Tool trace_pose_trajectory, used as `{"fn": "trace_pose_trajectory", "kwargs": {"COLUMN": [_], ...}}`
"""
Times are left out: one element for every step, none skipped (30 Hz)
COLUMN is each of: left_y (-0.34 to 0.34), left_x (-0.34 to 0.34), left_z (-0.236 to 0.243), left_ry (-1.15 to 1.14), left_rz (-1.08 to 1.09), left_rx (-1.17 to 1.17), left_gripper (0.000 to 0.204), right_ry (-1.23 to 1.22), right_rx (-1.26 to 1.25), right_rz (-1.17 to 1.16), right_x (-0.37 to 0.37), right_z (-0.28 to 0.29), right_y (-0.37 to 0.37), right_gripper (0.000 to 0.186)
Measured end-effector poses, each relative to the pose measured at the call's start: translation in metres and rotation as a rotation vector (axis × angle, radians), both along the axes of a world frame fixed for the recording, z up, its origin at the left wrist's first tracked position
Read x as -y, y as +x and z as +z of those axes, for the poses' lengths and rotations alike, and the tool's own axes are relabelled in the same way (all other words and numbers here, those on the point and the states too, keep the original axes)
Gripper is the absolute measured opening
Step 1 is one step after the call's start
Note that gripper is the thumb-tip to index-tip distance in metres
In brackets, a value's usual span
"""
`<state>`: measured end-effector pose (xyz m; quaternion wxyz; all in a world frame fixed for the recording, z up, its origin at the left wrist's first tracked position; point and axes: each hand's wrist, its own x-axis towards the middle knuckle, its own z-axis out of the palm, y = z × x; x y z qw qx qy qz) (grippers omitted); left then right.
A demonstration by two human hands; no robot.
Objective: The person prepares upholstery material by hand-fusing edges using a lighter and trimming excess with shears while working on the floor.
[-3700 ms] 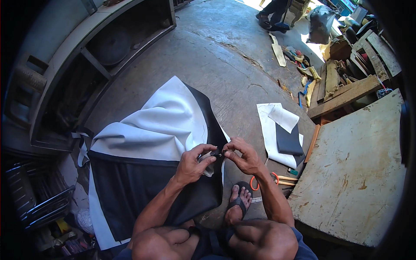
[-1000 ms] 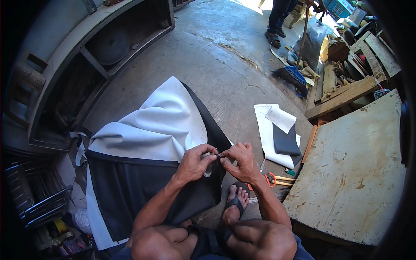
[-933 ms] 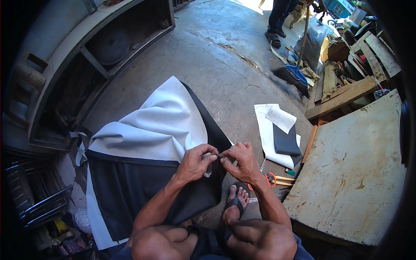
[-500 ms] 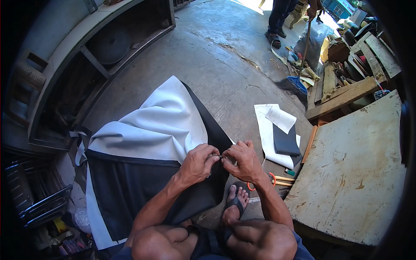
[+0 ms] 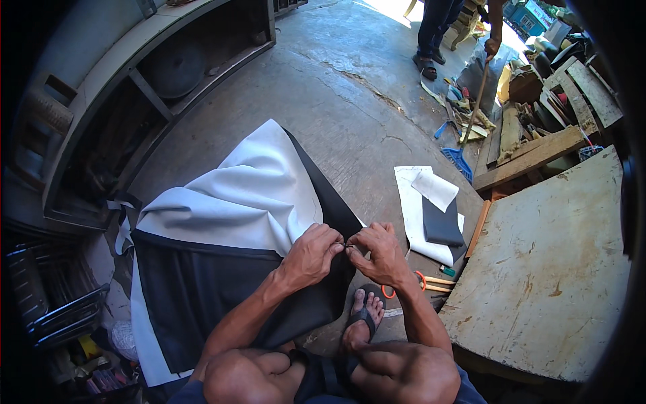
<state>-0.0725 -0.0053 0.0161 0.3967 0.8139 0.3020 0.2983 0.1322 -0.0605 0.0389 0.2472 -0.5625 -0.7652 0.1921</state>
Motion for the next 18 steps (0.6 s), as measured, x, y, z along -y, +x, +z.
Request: {"fn": "trace_pose_trajectory", "kwargs": {"left_y": [0.001,0.001,0.002,0.001,-0.001,-0.002,-0.004,-0.003,-0.003,-0.001,-0.001,0.0,0.0,0.001,0.003,0.004,0.006,0.007], "left_x": [0.001,0.001,0.002,0.002,0.001,0.001,0.001,0.001,0.001,0.001,0.003,0.004,0.004,0.004,0.005,0.007,0.008,0.01], "left_z": [0.0,0.001,0.002,0.003,0.005,0.007,0.009,0.01,0.011,0.01,0.009,0.007,0.004,0.0,-0.002,-0.004,-0.003,-0.003], "left_ry": [-0.03,-0.061,-0.092,-0.14,-0.188,-0.236,-0.242,-0.249,-0.256,-0.22,-0.183,-0.147,-0.089,-0.034,0.021,0.046,0.072,0.097], "left_rz": [0.007,0.015,0.022,0.014,0.005,-0.004,-0.007,-0.013,-0.018,-0.014,-0.006,0.001,0.001,0.0,0.0,0.014,0.028,0.043], "left_rx": [0.019,0.037,0.054,0.051,0.046,0.041,0.031,0.026,0.02,0.02,0.014,0.009,0.011,0.014,0.017,0.01,0.005,-0.001], "left_gripper": [0.006,0.007,0.008,0.01,0.011,0.012,0.013,0.014,0.015,0.015,0.016,0.016,0.016,0.016,0.015,0.015,0.015,0.014], "right_ry": [0.003,0.005,-0.002,-0.009,-0.015,-0.004,0.008,0.019,0.015,0.011,0.008,0.02,0.031,0.04,0.041,0.042,0.044,0.036], "right_rx": [0.003,0.004,0.002,0.001,-0.003,-0.024,-0.046,-0.062,-0.059,-0.055,-0.057,-0.056,-0.054,-0.051,-0.049,-0.047,-0.043,-0.035], "right_rz": [0.0,0.001,-0.001,-0.003,-0.005,-0.012,-0.02,-0.029,-0.032,-0.036,-0.036,-0.033,-0.03,-0.028,-0.031,-0.033,-0.036,-0.039], "right_x": [0.0,0.0,0.0,0.0,-0.001,-0.001,0.0,0.0,0.001,0.001,0.001,0.001,0.001,0.001,0.001,0.002,0.002,0.002], "right_z": [-0.001,-0.002,-0.002,-0.002,-0.002,-0.004,-0.007,-0.008,-0.008,-0.006,-0.006,-0.006,-0.006,-0.007,-0.009,-0.01,-0.01,-0.009], "right_y": [0.001,0.001,0.001,0.0,-0.001,-0.002,-0.002,-0.002,-0.001,0.0,-0.001,-0.001,-0.002,-0.001,-0.001,0.0,0.0,0.001], "right_gripper": [0.017,0.018,0.018,0.017,0.017,0.016,0.015,0.015,0.014,0.014,0.014,0.014,0.014,0.014,0.014,0.014,0.015,0.015]}}
